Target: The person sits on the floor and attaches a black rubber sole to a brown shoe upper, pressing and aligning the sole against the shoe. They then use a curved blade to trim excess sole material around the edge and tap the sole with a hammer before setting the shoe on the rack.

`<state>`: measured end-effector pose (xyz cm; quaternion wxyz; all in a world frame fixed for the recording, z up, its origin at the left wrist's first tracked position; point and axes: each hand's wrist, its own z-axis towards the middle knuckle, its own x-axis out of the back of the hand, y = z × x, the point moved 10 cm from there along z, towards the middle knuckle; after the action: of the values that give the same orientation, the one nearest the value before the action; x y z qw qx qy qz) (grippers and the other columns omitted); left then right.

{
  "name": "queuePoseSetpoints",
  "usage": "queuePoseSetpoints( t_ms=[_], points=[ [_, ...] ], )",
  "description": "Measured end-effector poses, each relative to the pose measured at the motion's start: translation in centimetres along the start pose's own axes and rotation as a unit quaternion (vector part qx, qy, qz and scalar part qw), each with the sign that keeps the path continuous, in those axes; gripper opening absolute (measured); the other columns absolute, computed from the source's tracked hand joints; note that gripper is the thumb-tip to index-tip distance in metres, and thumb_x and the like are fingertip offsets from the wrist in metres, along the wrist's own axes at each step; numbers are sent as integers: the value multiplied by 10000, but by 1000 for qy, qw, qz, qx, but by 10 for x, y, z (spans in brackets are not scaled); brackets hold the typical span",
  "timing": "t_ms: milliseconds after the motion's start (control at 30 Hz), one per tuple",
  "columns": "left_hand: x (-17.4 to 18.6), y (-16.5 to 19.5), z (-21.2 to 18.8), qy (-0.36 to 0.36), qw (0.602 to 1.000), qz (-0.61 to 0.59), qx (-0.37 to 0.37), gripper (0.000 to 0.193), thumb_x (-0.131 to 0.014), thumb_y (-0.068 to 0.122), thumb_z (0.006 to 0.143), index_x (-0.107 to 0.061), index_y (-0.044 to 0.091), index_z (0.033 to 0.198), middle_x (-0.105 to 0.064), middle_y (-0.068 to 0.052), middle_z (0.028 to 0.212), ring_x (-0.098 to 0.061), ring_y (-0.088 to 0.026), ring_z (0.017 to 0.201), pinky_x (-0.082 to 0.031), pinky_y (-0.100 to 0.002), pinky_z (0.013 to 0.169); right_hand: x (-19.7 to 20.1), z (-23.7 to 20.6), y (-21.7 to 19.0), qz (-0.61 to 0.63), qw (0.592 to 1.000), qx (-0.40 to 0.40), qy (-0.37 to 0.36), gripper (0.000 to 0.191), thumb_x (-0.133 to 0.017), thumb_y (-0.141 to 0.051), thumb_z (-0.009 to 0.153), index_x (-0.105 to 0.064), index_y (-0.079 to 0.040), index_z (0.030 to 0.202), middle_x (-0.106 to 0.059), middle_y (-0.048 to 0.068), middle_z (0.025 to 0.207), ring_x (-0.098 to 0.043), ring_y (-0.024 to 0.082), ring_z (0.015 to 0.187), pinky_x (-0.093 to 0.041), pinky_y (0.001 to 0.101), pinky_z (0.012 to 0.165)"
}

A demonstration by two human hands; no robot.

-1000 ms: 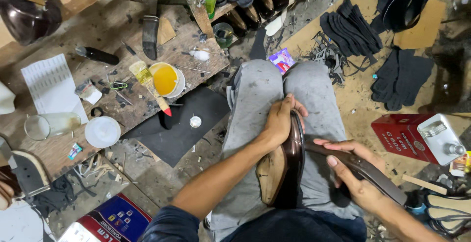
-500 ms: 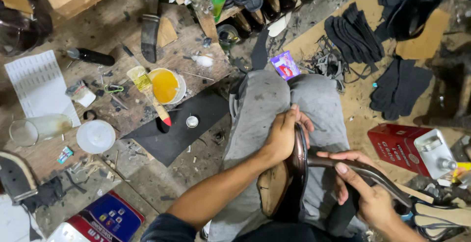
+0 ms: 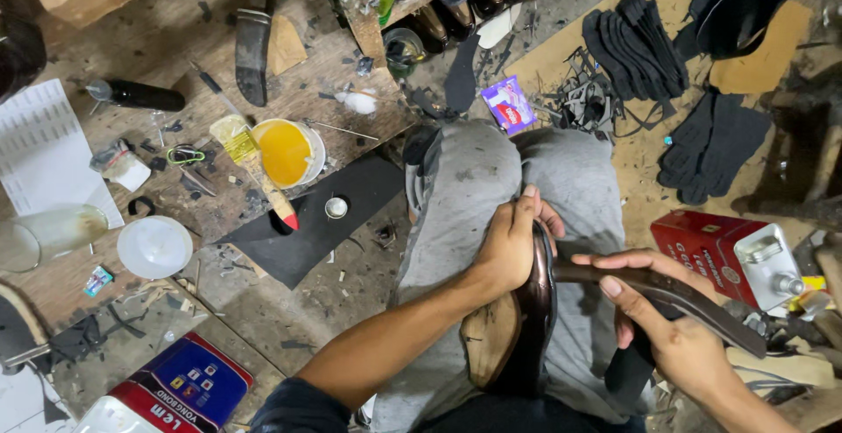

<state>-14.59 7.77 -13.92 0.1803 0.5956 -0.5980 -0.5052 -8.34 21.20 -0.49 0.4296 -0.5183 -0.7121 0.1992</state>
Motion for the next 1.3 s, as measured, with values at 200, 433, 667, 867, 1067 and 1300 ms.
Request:
queuePoseSetpoints(
  t_ms=[200,433,667,867,1067,1300],
  points=[
    [4,1,2,23,1000,-2,5,712,-251,511,1106,-660,38,766,-594,-47,582,-546,-145,476,-453,-315,474,-4,4,-24,28,998,56,21,227,-642,-138,926,-686,9,1094,-814,88,1123,-599,128,455,-516,267,488],
    [6,7,-1,27,999,37,-12,682,-283,454,1115,-690,19,783,-572,-34,587,-514,-129,513,-430,-318,515,-1,24,-34,-13,1000,-2,6,240,-683,-121,877,-727,-7,1083,-827,87,1049,-569,134,439,-472,283,437],
    [7,5,-2,14,1000,13,-2,636,-299,428,1108,-693,6,841,-612,-74,604,-560,-170,512,-466,-341,526,-10,51,-48,-72,995,4,-71,239,-726,-134,898,-751,-50,1121,-778,131,810,-546,142,443,-470,291,417],
    [8,-17,-9,24,998,39,34,639,-325,442,1116,-660,-17,825,-627,-105,586,-598,-204,477,-493,-358,491,-30,92,-47,-239,939,5,-250,251,-739,-330,866,-754,-196,1079,-689,75,673,-517,172,361,-441,317,372],
    [-12,31,-40,8,997,-70,19,558,-304,449,1104,-662,33,1001,-695,-53,739,-618,-186,517,-515,-330,503,-9,45,-53,28,974,117,-191,284,-699,-215,856,-726,-37,1076,-757,163,920,-554,155,404,-483,304,401],
    [-85,196,-132,-115,916,142,-356,567,-307,436,1211,-660,-4,1163,-576,-56,725,-553,-145,649,-455,-282,683,49,-81,-58,421,816,374,-128,297,-618,-52,998,-585,46,1276,-630,350,1330,-622,215,669,-549,364,609]
  ],
)
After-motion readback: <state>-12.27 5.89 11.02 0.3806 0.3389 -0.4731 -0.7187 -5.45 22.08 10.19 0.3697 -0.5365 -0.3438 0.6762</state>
